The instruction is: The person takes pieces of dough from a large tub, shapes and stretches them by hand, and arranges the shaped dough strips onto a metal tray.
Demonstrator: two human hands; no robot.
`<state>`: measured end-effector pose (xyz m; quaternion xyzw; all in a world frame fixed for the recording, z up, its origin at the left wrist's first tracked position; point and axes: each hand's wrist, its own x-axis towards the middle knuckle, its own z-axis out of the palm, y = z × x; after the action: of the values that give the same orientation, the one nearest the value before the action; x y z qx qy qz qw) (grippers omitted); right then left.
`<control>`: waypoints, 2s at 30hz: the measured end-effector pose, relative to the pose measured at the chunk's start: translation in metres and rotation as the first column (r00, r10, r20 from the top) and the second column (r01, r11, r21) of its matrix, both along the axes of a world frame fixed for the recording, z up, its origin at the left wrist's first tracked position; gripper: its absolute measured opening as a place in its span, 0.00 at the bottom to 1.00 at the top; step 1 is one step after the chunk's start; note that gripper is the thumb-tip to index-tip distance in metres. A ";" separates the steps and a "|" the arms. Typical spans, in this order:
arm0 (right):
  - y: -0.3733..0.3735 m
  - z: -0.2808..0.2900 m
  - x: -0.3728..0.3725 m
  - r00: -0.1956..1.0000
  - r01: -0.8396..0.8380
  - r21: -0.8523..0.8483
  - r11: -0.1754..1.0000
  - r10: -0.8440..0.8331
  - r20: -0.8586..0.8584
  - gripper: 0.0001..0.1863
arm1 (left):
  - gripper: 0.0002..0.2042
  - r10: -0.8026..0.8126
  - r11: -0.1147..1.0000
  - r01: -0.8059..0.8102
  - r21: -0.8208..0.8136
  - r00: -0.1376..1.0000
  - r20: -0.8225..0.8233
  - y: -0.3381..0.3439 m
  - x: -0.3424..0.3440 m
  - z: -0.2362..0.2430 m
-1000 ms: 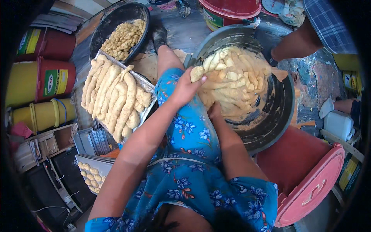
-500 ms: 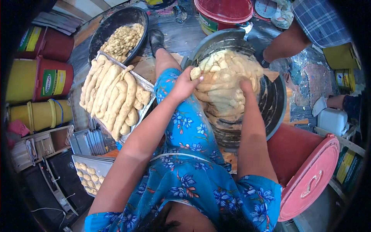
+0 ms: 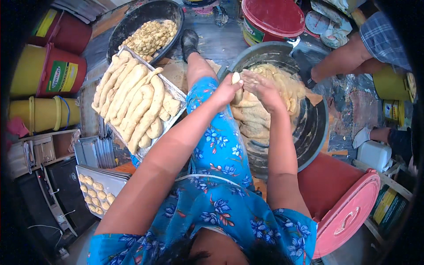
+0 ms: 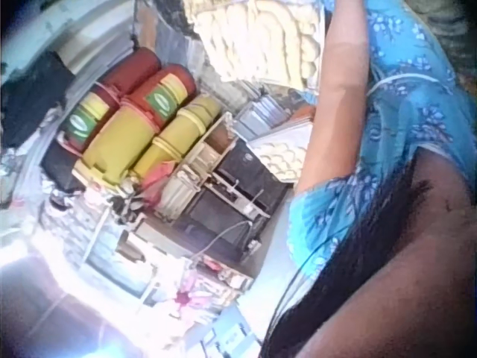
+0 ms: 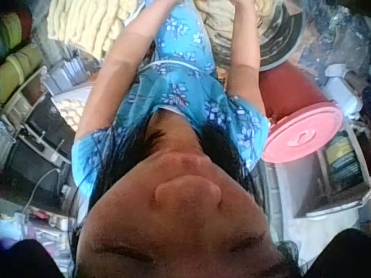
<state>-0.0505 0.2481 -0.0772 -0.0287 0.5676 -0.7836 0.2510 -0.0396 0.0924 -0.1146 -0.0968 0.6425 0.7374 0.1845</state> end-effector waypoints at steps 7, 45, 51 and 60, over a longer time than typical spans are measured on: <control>-0.032 -0.004 -0.007 0.971 0.151 0.201 0.968 -0.107 -0.216 0.29 | 0.24 0.036 0.996 -0.025 0.088 0.992 -0.120 -0.011 -0.009 -0.020; -0.014 0.073 0.020 0.957 0.094 -0.070 0.993 -0.109 -0.268 0.17 | 0.05 0.789 0.588 -0.702 0.402 0.608 -0.093 -0.368 -0.073 0.216; -0.072 0.147 0.059 0.915 -0.319 0.152 0.935 0.346 -0.208 0.25 | 0.09 0.850 0.520 -0.837 0.168 0.490 -0.191 -0.420 -0.092 0.104; -0.175 0.111 0.100 0.716 -0.634 -0.164 0.756 0.654 0.244 0.30 | 0.21 0.621 0.482 -0.802 -0.352 0.596 -0.508 -0.344 -0.020 0.076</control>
<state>0.0499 0.0734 0.0339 -0.1193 0.4524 -0.6617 0.5859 -0.0591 -0.2517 -0.0390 -0.2887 0.7434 0.5327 -0.2832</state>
